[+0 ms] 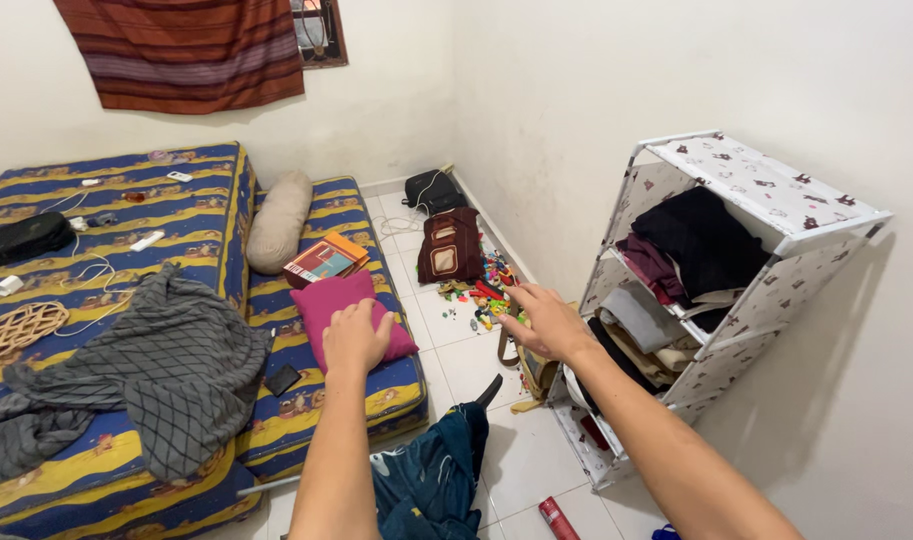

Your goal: The person enters a cluttered bedroom, opens the door, and tidies items: they reposition a pink bolster pillow, pick up garments from the bed and floor and hang them on hooks on the door, then gather a white cable from the bed and coil it by hand.

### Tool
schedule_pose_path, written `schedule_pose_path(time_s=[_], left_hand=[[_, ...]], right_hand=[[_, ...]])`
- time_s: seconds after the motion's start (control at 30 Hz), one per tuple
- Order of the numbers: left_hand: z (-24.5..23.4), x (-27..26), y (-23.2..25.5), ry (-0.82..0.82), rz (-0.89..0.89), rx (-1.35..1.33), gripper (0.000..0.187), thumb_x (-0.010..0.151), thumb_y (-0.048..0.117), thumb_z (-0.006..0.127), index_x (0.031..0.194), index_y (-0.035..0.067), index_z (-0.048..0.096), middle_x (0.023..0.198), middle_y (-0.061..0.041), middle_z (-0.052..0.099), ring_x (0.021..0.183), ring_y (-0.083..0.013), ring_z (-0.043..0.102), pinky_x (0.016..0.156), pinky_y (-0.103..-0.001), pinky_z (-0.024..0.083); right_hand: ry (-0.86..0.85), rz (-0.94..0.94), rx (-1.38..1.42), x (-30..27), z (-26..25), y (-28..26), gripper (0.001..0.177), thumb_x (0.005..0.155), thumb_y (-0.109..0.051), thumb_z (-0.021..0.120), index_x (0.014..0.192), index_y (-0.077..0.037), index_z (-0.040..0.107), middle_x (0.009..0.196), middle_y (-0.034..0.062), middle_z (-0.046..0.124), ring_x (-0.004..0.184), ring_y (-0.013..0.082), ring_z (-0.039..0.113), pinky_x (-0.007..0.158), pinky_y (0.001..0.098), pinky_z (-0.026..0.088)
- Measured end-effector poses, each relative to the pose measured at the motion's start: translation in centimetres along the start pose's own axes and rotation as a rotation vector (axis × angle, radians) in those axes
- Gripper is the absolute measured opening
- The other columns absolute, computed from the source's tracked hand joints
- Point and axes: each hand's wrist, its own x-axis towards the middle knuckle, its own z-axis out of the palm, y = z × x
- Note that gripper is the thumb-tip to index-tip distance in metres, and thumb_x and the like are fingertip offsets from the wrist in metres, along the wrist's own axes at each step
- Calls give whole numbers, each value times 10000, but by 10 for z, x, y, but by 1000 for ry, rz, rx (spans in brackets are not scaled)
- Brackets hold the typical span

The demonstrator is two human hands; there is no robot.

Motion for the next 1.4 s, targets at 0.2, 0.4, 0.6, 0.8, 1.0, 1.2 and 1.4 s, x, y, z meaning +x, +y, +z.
schedule_pose_path(time_s=[0.2,0.4,0.6,0.8,1.0,1.2,1.4], left_hand=[[2,0,-3,7,-10,10,485,919,479,631,1245,121,661,1214,-115,693,1175,-342,597,950,-532,483],[1,3,-7,-3,-24,31,467,926,469,625,1235,120,664,1203,-115,696,1177,-343,598,956,-538,483],[-6,0,-13,10,-27,58,474,916,472,633,1244,131,663,1212,-112,691,1179,-336,596,964,-551,473],[-7,-2,-11,12,-36,69,481,922,479,624,1255,134,660,1221,-108,690,1180,-338,596,958,-541,482],[-11,-12,-8,7,-76,96,483,925,485,622,1250,130,661,1212,-107,695,1187,-332,599,962,-524,487],[-17,-32,-5,48,-110,104,480,919,470,630,1251,123,659,1197,-114,696,1177,-341,599,943,-528,488],[-27,-64,-1,70,-187,143,478,918,467,628,1253,127,661,1195,-112,699,1167,-341,603,945,-529,490]], right_hand=[[-17,-21,34,2,11,-3,547,934,-446,625,1381,-135,573,1375,111,575,1249,345,539,1032,437,458],[-54,19,32,7,10,-5,548,931,-446,615,1387,-145,571,1355,97,591,1252,326,549,1025,434,472],[-39,-17,52,9,15,-6,566,936,-459,625,1386,-122,563,1349,124,587,1249,331,552,1027,435,468],[-37,-67,60,7,19,-5,537,922,-443,632,1359,-134,587,1327,119,601,1237,337,559,1030,440,461],[-60,-70,94,7,12,-5,518,921,-425,627,1354,-144,589,1312,93,611,1220,346,558,1004,453,468],[-28,-146,124,6,22,3,542,927,-438,633,1370,-133,575,1352,123,586,1229,349,563,1006,452,473],[-76,-227,116,0,33,10,512,936,-436,640,1347,-134,593,1403,160,541,1262,367,530,1011,458,453]])
